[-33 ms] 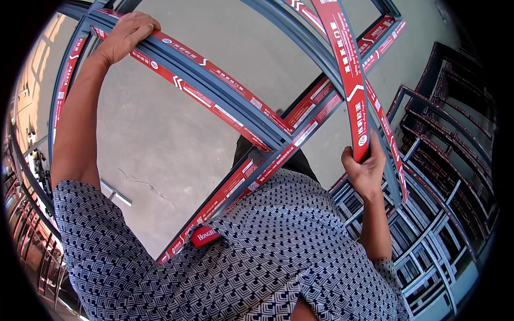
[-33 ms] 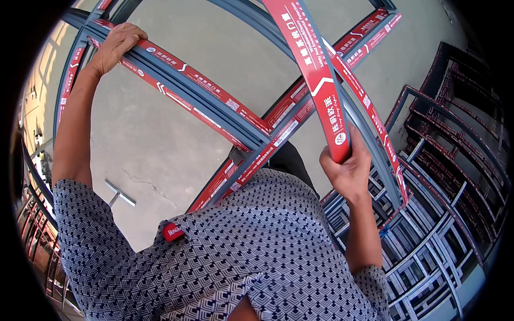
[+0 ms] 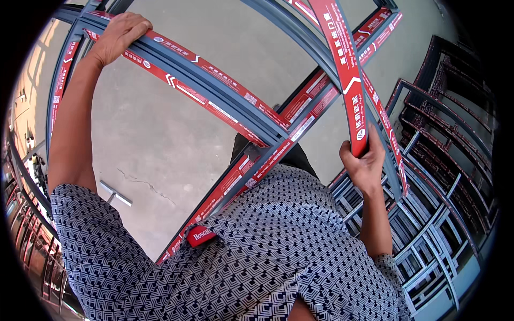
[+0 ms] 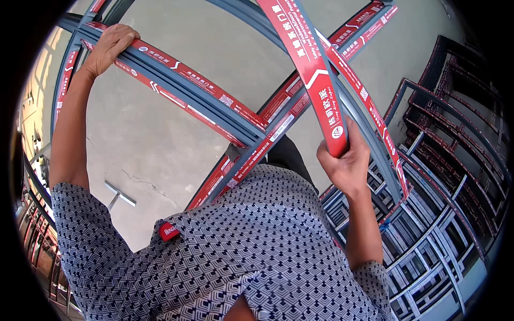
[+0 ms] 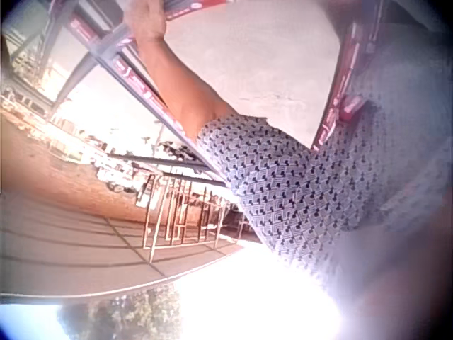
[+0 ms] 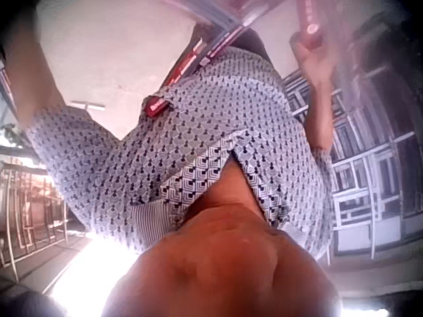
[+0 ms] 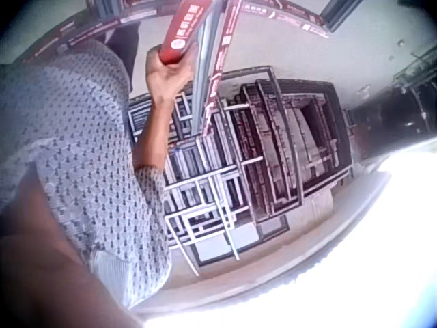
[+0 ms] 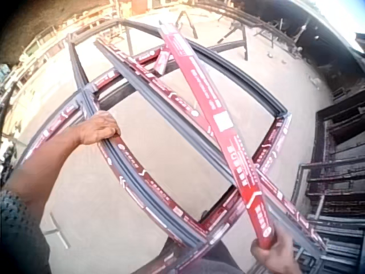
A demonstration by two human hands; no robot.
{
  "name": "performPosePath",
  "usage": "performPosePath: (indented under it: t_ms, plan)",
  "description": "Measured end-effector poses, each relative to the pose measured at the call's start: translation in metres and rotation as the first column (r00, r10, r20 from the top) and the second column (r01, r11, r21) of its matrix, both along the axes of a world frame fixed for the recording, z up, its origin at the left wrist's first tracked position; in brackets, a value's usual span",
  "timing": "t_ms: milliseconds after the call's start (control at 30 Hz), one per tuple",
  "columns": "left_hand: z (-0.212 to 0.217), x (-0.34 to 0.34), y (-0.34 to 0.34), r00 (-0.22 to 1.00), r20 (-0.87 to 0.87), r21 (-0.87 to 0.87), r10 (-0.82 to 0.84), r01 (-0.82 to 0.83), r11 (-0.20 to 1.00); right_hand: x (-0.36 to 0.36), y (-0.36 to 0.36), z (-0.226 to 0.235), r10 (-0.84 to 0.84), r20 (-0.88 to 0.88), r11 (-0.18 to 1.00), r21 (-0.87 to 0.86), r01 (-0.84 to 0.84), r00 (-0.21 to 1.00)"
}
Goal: The person assembles a window frame by hand, inserting long metal profiles into the grooves of a larger frame structure. They repeatedly pick up profiles, align them, and press them into place, then walk to retrieve additional pieces and continue assembly.
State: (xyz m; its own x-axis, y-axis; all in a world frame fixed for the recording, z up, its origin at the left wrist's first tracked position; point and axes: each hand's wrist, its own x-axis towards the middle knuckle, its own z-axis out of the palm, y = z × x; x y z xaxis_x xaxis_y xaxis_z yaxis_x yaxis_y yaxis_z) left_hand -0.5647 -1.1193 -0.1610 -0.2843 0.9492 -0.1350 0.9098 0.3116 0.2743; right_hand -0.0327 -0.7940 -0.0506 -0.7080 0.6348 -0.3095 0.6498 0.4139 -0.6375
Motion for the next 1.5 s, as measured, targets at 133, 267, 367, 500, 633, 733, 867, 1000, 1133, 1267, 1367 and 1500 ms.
performPosePath:
  t_ms: [133, 267, 367, 500, 633, 733, 867, 1000, 1133, 1267, 1367, 1500]
  plan:
    - [0.009, 0.018, 0.024, 0.989, -0.135, -0.009, 0.064, -0.066, 0.998, 0.007, -0.003, -0.002, -0.031, -0.025, 1.0, -0.003, 0.031, 0.999]
    - [0.01, 0.043, 0.031, 0.994, -0.074, -0.034, 0.084, -0.087, 0.996, 0.012, -0.003, -0.006, -0.023, -0.027, 1.0, -0.008, 0.023, 0.999]
    - [0.019, 0.086, 0.053, 0.998, -0.009, -0.101, -0.058, 0.057, 0.993, 0.013, -0.004, -0.009, -0.032, -0.032, 0.999, -0.016, 0.031, 0.999]
    - [0.01, 0.108, 0.065, 0.999, -0.023, -0.1, -0.042, 0.039, 0.994, 0.013, -0.004, -0.011, -0.056, -0.041, 0.997, -0.046, 0.055, 0.998]
    - [0.008, 0.102, 0.065, 1.0, -0.018, -0.137, -0.009, 0.007, 0.99, 0.017, -0.003, -0.011, -0.035, -0.026, 0.999, -0.016, 0.035, 0.999]
    - [0.007, 0.103, 0.064, 0.999, -0.012, -0.103, -0.03, 0.028, 0.994, 0.019, -0.005, -0.01, -0.029, -0.022, 1.0, -0.006, 0.029, 0.999]
    - [0.007, 0.103, 0.066, 1.0, 0.011, -0.116, -0.023, 0.025, 0.993, 0.021, -0.008, -0.011, -0.052, -0.008, 0.998, -0.036, 0.052, 0.999]
    - [0.007, 0.104, 0.065, 0.999, -0.012, -0.109, -0.039, 0.038, 0.993, 0.029, -0.007, -0.017, -0.078, -0.029, 0.995, -0.058, 0.076, 0.997]
    - [0.004, 0.108, 0.065, 0.999, -0.002, 0.017, -0.038, 0.038, 0.999, 0.031, -0.006, -0.017, -0.064, -0.014, 0.997, -0.033, 0.063, 0.998]
    - [0.002, 0.105, 0.065, 0.999, 0.019, -0.046, -0.031, 0.032, 0.998, 0.036, -0.004, -0.022, -0.068, 0.003, 0.997, -0.037, 0.068, 0.998]
    - [0.002, 0.101, 0.069, 0.999, 0.032, -0.118, -0.029, 0.032, 0.992, 0.037, -0.003, -0.024, -0.072, 0.012, 0.997, -0.041, 0.073, 0.997]
    - [0.006, 0.104, 0.072, 0.999, 0.022, -0.157, -0.034, 0.037, 0.987, 0.038, -0.002, -0.025, -0.09, 0.027, 0.994, -0.06, 0.092, 0.996]
